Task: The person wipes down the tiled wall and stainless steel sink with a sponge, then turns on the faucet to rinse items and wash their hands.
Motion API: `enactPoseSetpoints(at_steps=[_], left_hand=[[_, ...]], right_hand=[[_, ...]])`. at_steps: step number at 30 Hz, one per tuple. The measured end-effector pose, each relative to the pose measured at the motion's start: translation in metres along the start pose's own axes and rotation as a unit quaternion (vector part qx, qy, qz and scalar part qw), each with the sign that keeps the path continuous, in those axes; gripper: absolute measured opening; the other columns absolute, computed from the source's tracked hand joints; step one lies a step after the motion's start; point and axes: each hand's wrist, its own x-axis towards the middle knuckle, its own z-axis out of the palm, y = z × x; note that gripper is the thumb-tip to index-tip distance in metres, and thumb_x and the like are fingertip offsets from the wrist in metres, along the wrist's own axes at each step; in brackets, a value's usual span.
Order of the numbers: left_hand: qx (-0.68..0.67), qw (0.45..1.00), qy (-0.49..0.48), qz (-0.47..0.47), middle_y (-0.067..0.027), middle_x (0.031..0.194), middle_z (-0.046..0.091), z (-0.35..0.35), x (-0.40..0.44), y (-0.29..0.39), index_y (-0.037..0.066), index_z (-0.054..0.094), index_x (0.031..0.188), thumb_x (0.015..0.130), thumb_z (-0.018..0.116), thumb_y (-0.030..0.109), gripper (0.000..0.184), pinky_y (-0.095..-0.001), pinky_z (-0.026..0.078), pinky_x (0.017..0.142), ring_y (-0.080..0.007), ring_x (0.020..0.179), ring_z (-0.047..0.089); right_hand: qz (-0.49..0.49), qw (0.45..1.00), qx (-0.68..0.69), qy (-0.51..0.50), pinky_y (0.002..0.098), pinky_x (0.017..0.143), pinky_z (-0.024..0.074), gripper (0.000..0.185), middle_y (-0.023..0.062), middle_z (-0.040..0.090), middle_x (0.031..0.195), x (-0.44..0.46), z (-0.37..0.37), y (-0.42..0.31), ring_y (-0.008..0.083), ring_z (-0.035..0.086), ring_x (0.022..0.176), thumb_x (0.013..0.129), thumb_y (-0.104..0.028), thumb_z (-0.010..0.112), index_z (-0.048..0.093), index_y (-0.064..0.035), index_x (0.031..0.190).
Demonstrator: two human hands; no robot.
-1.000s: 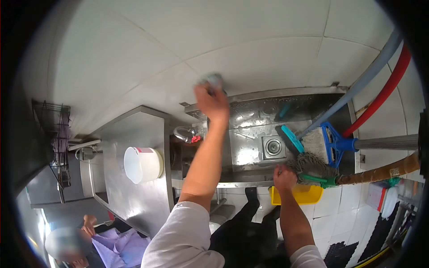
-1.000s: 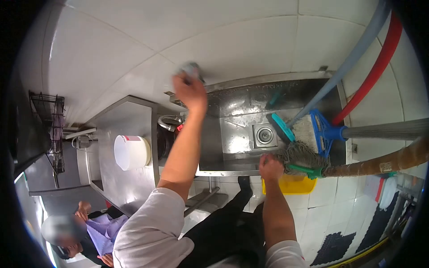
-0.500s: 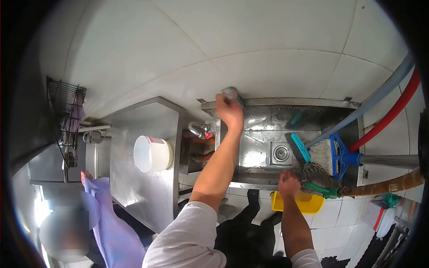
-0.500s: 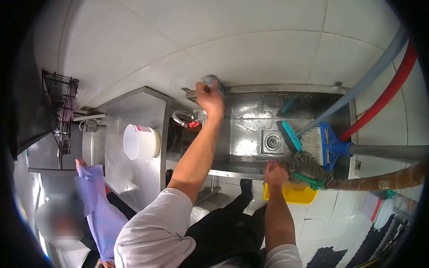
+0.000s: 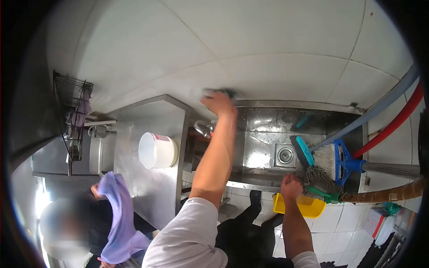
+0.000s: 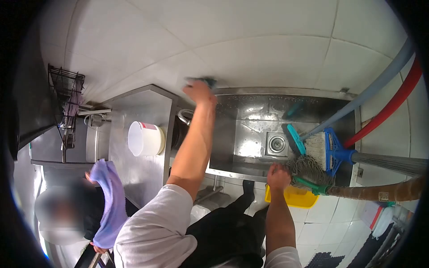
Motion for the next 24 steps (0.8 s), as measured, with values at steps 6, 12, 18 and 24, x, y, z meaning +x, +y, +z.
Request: enactPoseSetpoints(at_steps=[6, 12, 18, 24], left_hand=[[0.762, 0.624, -0.076, 0.155, -0.0069, 0.128, 0.055, -0.022, 0.078, 0.068, 0.01, 0.054, 0.123, 0.092, 0.05, 0.029, 0.037, -0.0368, 0.039, 0.095, -0.0239, 0.115, 0.051], [0.899, 0.36, -0.178, 0.176, -0.0021, 0.123, 0.06, -0.02, 0.055, 0.08, 0.016, 0.046, 0.132, 0.092, 0.051, 0.026, 0.042, -0.0415, 0.044, 0.094, -0.0215, 0.114, 0.055], [0.895, 0.429, -0.077, 0.091, -0.0048, 0.138, 0.052, -0.006, 0.116, 0.116, 0.013, 0.048, 0.137, 0.086, 0.06, 0.044, 0.061, -0.0541, 0.036, 0.104, -0.0224, 0.128, 0.049], [0.932, 0.304, -0.134, 0.144, -0.0033, 0.13, 0.056, -0.015, 0.099, 0.116, 0.015, 0.06, 0.122, 0.086, 0.055, 0.037, 0.042, -0.0443, 0.04, 0.096, -0.0201, 0.127, 0.047]], right_hand=[[0.031, 0.999, -0.009, -0.025, 0.0486, 0.058, 0.0523, 0.03, 0.0149, 0.065, 0.073, -0.001, -0.005, -0.005, 0.0359, 0.066, 0.068, 0.088, -0.033, 0.054, 0.061, -0.008, 0.074], [0.02, 1.0, 0.01, -0.019, 0.0501, 0.06, 0.0516, 0.032, 0.0148, 0.066, 0.076, -0.001, -0.006, -0.005, 0.0379, 0.065, 0.068, 0.09, -0.035, 0.052, 0.063, -0.0081, 0.075], [0.025, 0.999, 0.004, -0.035, 0.0502, 0.059, 0.0514, 0.031, 0.0142, 0.066, 0.077, -0.001, -0.005, -0.004, 0.0374, 0.065, 0.068, 0.09, -0.035, 0.052, 0.062, -0.0088, 0.076], [0.017, 0.999, -0.005, -0.027, 0.0492, 0.059, 0.0526, 0.033, 0.0169, 0.066, 0.074, -0.001, -0.002, -0.002, 0.0373, 0.066, 0.066, 0.091, -0.036, 0.051, 0.063, -0.008, 0.078]])
